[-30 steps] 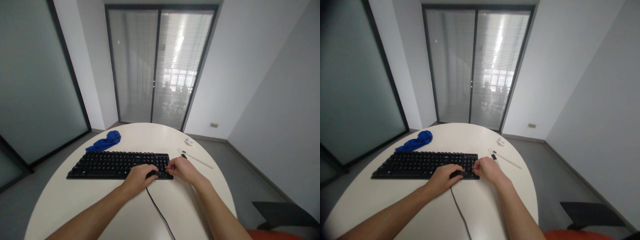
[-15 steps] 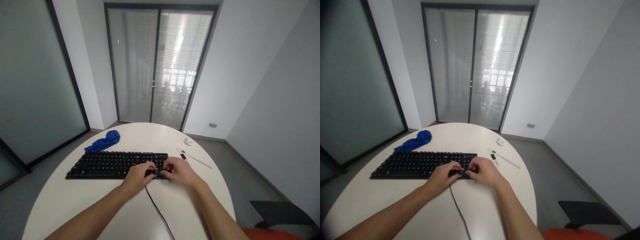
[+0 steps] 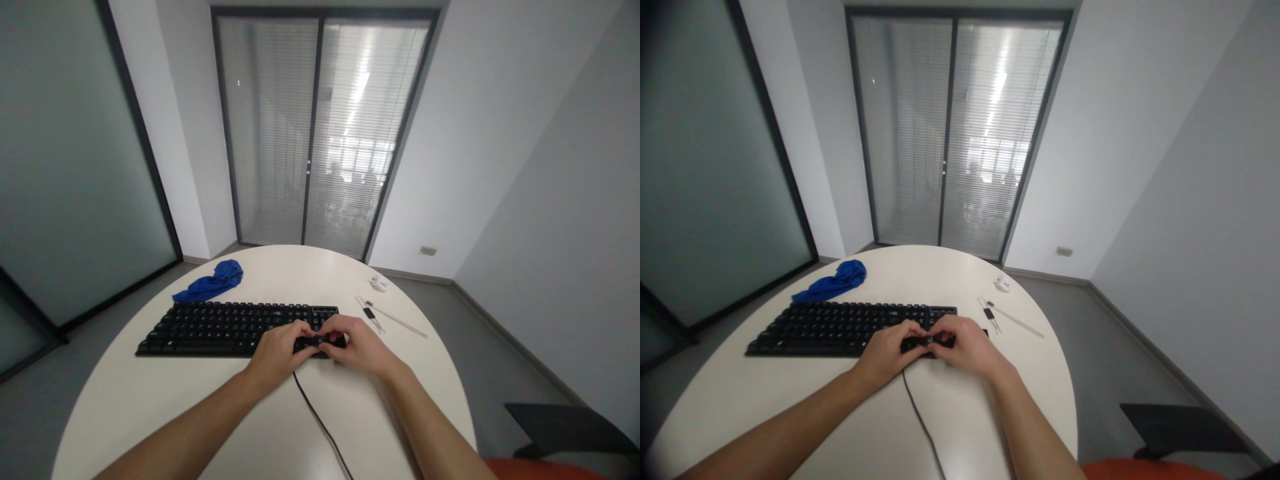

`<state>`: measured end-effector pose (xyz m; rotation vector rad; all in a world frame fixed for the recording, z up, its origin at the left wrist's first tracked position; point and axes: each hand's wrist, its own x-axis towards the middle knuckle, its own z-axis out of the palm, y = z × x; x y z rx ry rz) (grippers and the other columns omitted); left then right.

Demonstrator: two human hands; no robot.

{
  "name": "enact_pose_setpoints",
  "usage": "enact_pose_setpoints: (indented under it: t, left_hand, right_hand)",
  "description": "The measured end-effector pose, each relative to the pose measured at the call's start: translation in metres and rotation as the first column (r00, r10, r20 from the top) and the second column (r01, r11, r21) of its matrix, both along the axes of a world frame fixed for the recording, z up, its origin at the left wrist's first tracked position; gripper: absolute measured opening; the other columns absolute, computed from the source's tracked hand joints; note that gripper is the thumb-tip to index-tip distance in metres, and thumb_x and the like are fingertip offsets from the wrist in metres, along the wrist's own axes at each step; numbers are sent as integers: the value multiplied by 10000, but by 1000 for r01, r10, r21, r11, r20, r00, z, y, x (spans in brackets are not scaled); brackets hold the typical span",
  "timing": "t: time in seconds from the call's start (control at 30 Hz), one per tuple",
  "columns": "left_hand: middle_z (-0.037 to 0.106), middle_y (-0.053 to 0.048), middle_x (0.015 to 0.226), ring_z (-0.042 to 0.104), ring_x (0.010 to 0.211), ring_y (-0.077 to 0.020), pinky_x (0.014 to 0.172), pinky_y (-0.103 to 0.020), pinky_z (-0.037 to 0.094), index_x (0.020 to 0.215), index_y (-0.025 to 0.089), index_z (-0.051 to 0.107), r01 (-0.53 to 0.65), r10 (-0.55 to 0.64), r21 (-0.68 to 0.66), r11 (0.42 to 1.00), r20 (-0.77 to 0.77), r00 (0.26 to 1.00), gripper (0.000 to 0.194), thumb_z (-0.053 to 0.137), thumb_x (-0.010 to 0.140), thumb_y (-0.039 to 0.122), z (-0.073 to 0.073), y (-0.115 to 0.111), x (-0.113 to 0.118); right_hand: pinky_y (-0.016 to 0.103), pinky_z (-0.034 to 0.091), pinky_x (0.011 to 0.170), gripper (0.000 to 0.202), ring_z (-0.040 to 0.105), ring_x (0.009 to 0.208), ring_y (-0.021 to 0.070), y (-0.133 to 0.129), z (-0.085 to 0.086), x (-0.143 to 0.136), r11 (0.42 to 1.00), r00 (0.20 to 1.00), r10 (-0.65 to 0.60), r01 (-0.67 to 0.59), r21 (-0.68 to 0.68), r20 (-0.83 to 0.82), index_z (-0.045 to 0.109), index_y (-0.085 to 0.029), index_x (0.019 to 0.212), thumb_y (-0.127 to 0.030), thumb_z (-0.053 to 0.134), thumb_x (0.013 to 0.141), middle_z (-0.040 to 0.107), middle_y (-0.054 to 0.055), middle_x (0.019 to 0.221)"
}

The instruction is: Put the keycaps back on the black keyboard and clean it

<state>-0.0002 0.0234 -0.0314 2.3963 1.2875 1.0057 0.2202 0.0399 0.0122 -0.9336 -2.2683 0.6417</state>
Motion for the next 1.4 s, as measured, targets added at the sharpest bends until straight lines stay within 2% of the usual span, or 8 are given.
enact_pose_setpoints:
  t: [0.1,0.2,0.4,0.57,0.83,1.03,1.4]
  left_hand:
    - [707,-12,1162,651,1080,-219,949,-372,510,1130,240,617,78,-74,41,996,-89,993,320,738,835,220,1,1,0]
    - [690,-18,1214,624,1123,-210,989,-373,497,1141,233,623,148,-139,62,987,-124,983,300,707,857,182,1,1,-1]
    - [692,-24,1211,625,1115,-207,976,-373,513,1098,231,642,163,-155,60,985,-115,981,219,669,886,185,1,1,-2]
    - [691,-32,1214,626,1119,-205,970,-369,518,1087,228,647,166,-158,58,985,-114,981,199,654,893,188,2,0,-2]
    - [689,-25,1218,623,1121,-203,973,-370,515,1077,233,650,163,-157,50,985,-111,981,195,655,889,180,2,-1,-2]
    - [689,-22,1218,621,1124,-201,975,-369,512,1076,228,646,164,-158,44,986,-110,981,207,664,881,164,3,-1,-2]
    - [686,-25,1216,618,1123,-196,976,-363,508,1071,226,646,178,-172,49,983,-108,979,193,657,887,170,2,0,-3]
  right_hand:
    - [262,461,690,157,613,736,156,5,2,16,991,993,-117,118,-64,27,744,-208,942,-218,708,790,707,14,817]
    - [262,437,635,155,577,671,153,11,-1,31,976,980,-181,190,-108,89,754,-197,895,-258,742,753,677,7,733]
    - [240,410,566,191,577,628,146,13,-12,34,962,974,-125,165,-215,188,751,-188,851,-315,780,711,667,-1,691]
    - [239,416,592,160,605,658,150,9,-7,30,973,963,-126,167,-161,237,761,-195,833,-296,778,711,710,12,750]
    - [245,403,623,76,610,681,156,0,8,23,990,930,-136,138,18,340,734,-214,800,-256,703,744,712,7,770]
    - [237,386,603,42,599,668,148,1,8,23,983,917,-179,182,25,356,699,-207,758,-239,682,737,695,-1,746]
    - [245,433,633,86,648,690,167,1,5,24,989,942,-129,147,-33,309,744,-204,807,-233,704,736,741,15,779]
